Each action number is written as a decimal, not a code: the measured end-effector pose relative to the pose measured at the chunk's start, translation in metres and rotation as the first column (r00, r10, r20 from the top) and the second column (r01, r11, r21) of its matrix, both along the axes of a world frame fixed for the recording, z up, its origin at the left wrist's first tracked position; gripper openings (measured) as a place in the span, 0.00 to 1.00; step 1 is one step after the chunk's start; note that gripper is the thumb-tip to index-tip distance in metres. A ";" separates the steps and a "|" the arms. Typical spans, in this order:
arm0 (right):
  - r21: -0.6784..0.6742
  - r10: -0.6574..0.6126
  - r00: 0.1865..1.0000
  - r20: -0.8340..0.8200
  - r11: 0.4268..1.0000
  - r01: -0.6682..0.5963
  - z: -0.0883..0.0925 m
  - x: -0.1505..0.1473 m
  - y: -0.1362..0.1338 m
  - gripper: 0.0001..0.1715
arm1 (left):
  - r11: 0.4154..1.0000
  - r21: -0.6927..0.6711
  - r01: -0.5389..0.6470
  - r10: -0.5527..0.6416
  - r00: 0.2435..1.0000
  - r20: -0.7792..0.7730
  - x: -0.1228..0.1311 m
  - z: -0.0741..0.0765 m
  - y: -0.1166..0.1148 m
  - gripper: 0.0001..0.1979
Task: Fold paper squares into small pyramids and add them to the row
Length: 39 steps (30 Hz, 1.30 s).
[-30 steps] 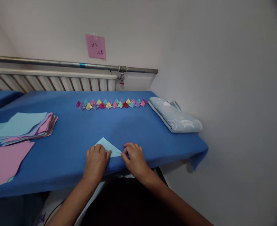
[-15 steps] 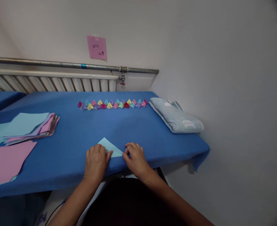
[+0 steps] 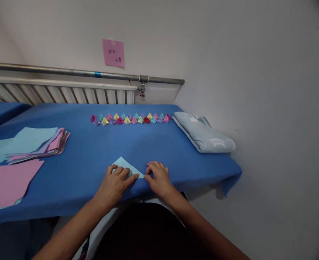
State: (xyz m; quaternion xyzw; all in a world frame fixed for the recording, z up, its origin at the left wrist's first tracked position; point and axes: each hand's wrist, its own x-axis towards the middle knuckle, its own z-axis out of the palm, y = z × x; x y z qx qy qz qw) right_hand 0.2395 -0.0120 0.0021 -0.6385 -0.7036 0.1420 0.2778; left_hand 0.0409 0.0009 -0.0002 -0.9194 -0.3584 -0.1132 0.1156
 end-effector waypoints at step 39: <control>0.148 0.441 0.850 0.288 0.856 -0.495 -0.001 -0.007 -0.032 0.24 | 0.978 0.093 -0.189 0.144 0.921 0.361 -0.014 -0.018 -0.049 0.09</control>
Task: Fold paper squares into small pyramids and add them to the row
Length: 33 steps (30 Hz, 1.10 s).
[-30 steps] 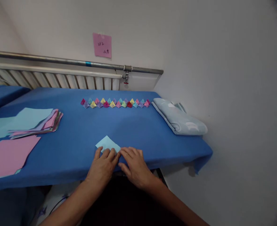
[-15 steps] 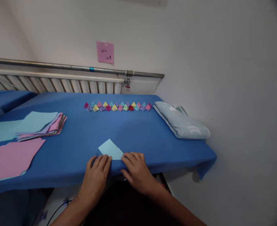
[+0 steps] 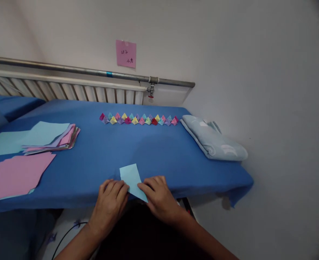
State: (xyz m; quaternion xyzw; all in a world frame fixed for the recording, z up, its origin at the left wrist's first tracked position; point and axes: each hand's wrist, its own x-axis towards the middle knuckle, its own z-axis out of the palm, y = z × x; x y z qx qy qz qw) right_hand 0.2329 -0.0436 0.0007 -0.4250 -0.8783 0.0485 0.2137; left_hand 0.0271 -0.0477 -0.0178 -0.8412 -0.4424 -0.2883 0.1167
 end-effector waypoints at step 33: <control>-0.109 -0.260 0.966 -0.006 0.960 0.257 0.027 -0.017 0.057 0.15 | 0.957 -0.216 0.193 -0.192 0.981 0.025 0.013 0.017 0.032 0.12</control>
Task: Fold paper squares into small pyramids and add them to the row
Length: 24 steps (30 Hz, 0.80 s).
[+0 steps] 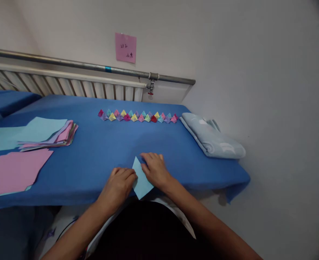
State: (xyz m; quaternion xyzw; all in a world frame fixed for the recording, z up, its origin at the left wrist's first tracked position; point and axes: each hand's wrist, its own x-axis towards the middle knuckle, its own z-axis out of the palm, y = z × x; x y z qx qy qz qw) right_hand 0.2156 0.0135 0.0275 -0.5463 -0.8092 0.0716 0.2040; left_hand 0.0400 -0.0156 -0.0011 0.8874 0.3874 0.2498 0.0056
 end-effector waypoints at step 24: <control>0.299 0.206 0.978 -0.026 0.935 -0.189 -0.037 0.044 -0.054 0.09 | 0.995 0.103 0.009 -0.015 0.998 0.055 0.003 -0.006 -0.012 0.08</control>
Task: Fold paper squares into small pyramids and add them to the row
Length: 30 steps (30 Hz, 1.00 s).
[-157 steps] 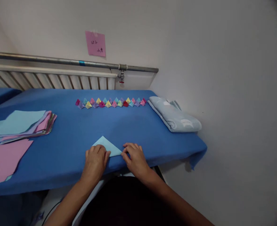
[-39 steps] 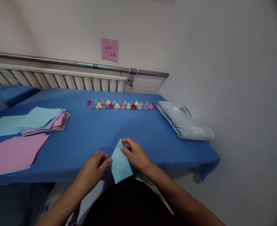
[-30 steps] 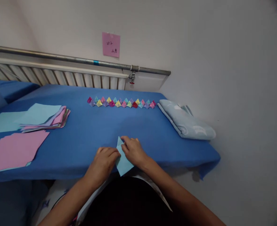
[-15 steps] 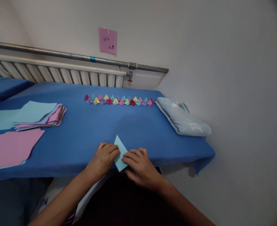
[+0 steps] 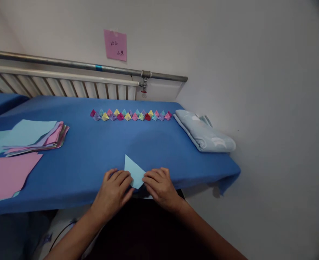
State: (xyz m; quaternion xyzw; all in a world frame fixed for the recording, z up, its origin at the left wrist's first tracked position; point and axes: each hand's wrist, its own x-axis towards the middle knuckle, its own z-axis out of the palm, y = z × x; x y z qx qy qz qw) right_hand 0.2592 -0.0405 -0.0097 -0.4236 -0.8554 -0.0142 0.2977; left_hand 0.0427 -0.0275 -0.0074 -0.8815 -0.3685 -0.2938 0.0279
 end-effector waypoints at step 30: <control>-0.378 -0.356 0.914 -0.193 0.887 0.265 0.011 -0.012 0.011 0.07 | 0.909 -0.177 -0.378 0.389 0.921 0.026 0.022 -0.008 0.006 0.11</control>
